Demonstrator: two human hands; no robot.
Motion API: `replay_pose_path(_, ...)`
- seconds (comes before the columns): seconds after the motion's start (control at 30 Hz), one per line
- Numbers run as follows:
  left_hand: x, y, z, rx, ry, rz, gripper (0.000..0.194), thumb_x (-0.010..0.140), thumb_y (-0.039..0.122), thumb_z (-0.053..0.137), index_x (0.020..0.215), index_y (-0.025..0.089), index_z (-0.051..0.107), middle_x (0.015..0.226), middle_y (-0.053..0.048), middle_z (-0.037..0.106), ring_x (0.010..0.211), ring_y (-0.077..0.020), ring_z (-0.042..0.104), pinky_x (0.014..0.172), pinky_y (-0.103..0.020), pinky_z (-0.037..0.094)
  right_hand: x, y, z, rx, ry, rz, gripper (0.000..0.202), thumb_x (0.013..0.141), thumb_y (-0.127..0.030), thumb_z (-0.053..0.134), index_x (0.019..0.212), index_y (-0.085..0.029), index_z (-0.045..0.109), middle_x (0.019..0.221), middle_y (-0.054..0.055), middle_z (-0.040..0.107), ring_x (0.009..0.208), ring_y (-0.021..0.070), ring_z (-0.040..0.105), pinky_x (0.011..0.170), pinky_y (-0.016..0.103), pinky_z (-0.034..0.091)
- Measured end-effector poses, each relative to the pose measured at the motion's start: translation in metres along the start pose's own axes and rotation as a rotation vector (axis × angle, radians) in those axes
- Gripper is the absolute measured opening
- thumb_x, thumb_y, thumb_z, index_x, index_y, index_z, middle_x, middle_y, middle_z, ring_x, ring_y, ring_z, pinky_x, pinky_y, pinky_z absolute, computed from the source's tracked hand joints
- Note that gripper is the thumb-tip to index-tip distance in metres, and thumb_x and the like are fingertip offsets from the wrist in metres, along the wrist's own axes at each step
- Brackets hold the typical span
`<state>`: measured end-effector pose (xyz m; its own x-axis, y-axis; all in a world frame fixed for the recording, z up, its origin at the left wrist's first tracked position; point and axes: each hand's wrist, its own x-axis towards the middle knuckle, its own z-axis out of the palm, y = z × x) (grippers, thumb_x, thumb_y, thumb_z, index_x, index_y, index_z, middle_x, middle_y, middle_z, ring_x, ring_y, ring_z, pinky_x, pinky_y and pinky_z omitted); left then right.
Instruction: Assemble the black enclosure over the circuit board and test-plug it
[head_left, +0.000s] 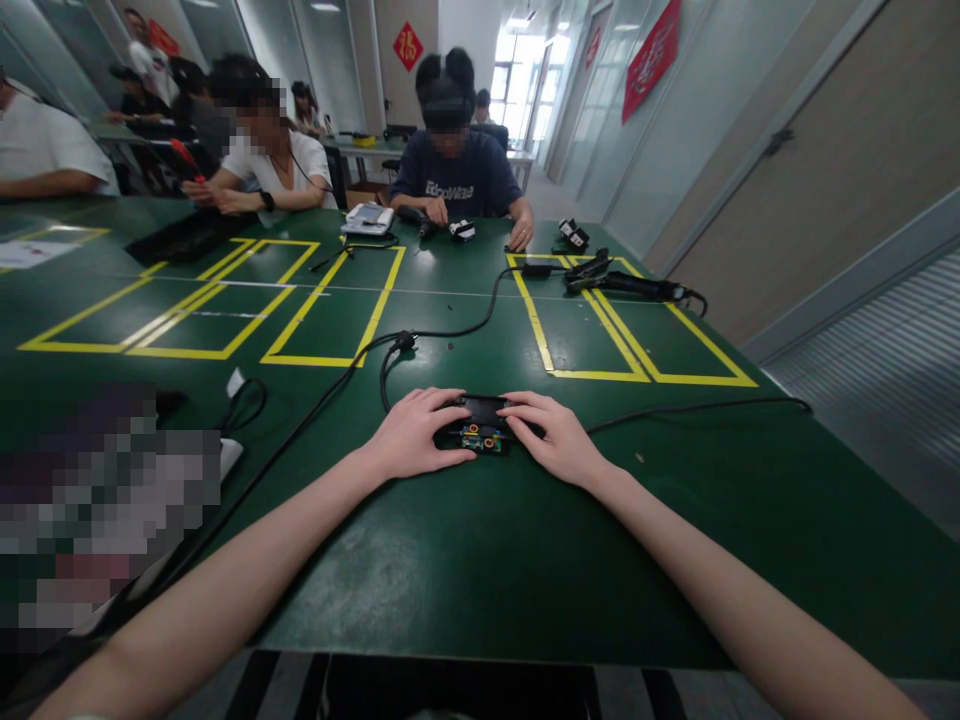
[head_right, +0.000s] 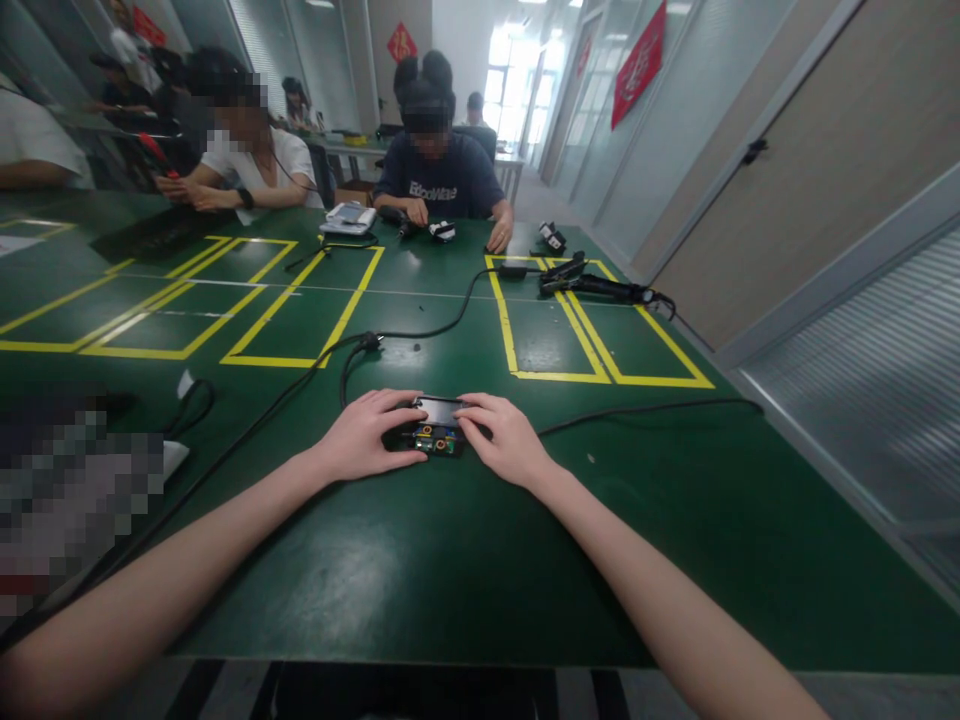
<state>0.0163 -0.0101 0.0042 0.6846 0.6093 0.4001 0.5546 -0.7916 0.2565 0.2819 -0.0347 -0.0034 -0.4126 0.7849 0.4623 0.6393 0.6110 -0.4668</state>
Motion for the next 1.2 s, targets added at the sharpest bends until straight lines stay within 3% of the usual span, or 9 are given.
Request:
replay_pose_path(0.1,0.0,0.001,0.001,-0.053,0.026,-0.012,0.053,0.08,0.048,0.083,0.122,0.022,0.065,0.138,-0.014,0.064,0.119,-0.0312,0.066,0.102,-0.047,0.054,0.0,-0.002,0.001,0.112,0.052,0.019,0.02,0.099,-0.022,0.057,0.1,-0.024,0.077,0.119,0.01,0.073,0.109,0.0256,0.071,0.097,0.044,0.059)
replay_pose_path(0.2,-0.001,0.002,0.001,-0.095,0.024,-0.029,0.069,0.08,0.045,0.082,0.138,0.023,0.052,0.14,-0.014,0.061,0.118,-0.0304,0.068,0.1,-0.046,0.056,0.0,-0.002,0.003,0.223,0.094,0.054,0.015,0.096,-0.022,0.061,0.1,-0.023,0.076,0.116,0.01,0.072,0.107,0.0246,0.071,0.095,0.043,0.061)
replay_pose_path(0.37,-0.002,0.003,0.001,-0.099,-0.007,-0.045,0.088,0.082,0.045,0.08,0.155,0.027,0.035,0.146,-0.013,0.056,0.121,-0.0314,0.067,0.102,-0.045,0.056,0.0,-0.002,0.009,0.441,0.128,0.215,0.018,0.09,-0.024,0.068,0.107,-0.023,0.072,0.112,0.007,0.072,0.086,0.0183,0.073,0.082,0.036,0.066)
replay_pose_path(0.5,-0.002,0.001,0.001,-0.085,-0.012,-0.04,0.085,0.084,0.045,0.079,0.155,0.025,0.037,0.148,-0.015,0.055,0.122,-0.0324,0.066,0.103,-0.046,0.056,0.0,-0.003,0.01,0.519,0.132,0.279,0.027,0.087,-0.025,0.07,0.115,-0.024,0.07,0.111,0.006,0.073,0.085,0.0177,0.073,0.083,0.035,0.067)
replay_pose_path(0.7,-0.002,0.002,0.002,-0.091,-0.017,-0.054,0.088,0.084,0.047,0.08,0.156,0.026,0.036,0.146,-0.014,0.058,0.125,-0.0316,0.063,0.106,-0.046,0.053,-0.001,-0.007,0.009,0.519,0.152,0.264,0.021,0.088,-0.027,0.071,0.108,-0.024,0.076,0.112,0.006,0.07,0.086,0.016,0.072,0.08,0.032,0.067)
replay_pose_path(0.87,-0.002,0.002,0.002,-0.084,-0.051,-0.074,0.09,0.085,0.049,0.078,0.159,0.026,0.032,0.129,-0.012,0.067,0.115,-0.0299,0.066,0.1,-0.046,0.053,0.0,-0.007,0.012,0.565,0.179,0.306,0.02,0.086,-0.028,0.074,0.105,-0.023,0.076,0.105,0.005,0.072,0.084,0.0171,0.073,0.081,0.033,0.067)
replay_pose_path(1.03,-0.001,0.002,0.001,-0.074,-0.07,-0.093,0.087,0.084,0.049,0.079,0.156,0.022,0.038,0.123,-0.011,0.068,0.11,-0.0286,0.067,0.098,-0.043,0.054,0.0,-0.004,0.013,0.599,0.166,0.35,0.022,0.083,-0.03,0.076,0.103,-0.023,0.075,0.102,0.005,0.073,0.085,0.0176,0.073,0.082,0.034,0.067)
replay_pose_path(1.2,0.0,0.003,-0.001,-0.083,-0.072,-0.096,0.082,0.083,0.049,0.08,0.151,0.022,0.043,0.123,-0.011,0.069,0.109,-0.0286,0.067,0.098,-0.043,0.054,0.0,-0.006,0.011,0.578,0.165,0.304,0.019,0.085,-0.027,0.074,0.103,-0.024,0.075,0.104,0.004,0.071,0.087,0.0171,0.073,0.085,0.034,0.066)
